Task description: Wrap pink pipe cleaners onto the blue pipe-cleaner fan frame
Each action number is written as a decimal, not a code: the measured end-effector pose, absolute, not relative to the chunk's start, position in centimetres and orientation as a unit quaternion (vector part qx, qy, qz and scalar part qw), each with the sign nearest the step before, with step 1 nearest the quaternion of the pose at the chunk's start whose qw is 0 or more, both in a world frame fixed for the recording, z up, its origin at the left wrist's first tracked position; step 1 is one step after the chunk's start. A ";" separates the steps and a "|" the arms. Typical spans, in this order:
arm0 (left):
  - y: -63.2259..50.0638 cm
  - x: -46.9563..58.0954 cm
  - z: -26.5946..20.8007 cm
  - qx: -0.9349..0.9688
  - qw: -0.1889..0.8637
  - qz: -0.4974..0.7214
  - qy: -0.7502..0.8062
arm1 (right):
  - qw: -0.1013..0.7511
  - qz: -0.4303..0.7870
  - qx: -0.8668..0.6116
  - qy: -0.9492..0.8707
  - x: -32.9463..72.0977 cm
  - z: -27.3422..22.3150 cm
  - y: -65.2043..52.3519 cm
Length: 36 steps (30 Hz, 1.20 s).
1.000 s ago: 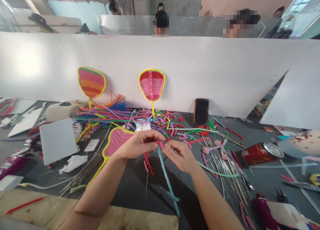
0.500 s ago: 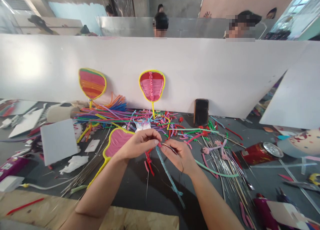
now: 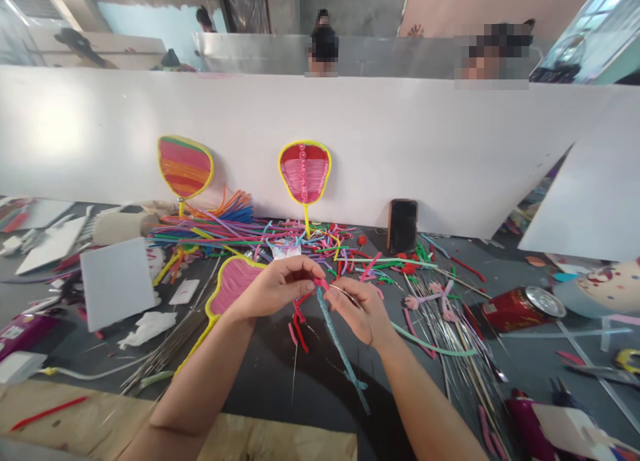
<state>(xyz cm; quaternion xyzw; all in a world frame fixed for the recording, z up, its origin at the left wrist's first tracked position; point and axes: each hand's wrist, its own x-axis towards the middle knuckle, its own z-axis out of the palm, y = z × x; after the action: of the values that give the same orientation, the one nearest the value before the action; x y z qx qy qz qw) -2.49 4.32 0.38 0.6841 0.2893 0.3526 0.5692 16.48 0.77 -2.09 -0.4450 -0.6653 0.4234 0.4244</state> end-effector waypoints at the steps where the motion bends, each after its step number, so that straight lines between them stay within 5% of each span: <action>1: 4.3 -2.5 0.4 0.697 0.553 0.354 0.288 | 0.422 0.429 -0.445 -0.664 16.5 -2.0 0.8; 6: 4.4 -2.6 0.5 0.757 0.468 0.362 0.279 | 0.418 0.432 -0.446 -0.663 16.3 -1.8 0.9; 16: 4.3 -2.6 0.5 0.729 0.505 0.363 0.287 | 0.438 0.409 -0.437 -0.671 16.3 -2.3 1.1; 36: 4.6 -2.4 -0.2 0.648 0.615 0.341 0.294 | 0.474 0.035 -0.353 -0.806 16.8 -2.4 1.6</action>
<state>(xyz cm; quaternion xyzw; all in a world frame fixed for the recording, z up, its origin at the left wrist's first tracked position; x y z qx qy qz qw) -2.44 4.64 -0.20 0.6476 0.2937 0.3411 0.6148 16.76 1.63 -2.38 -0.3534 -0.8058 0.0348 0.4739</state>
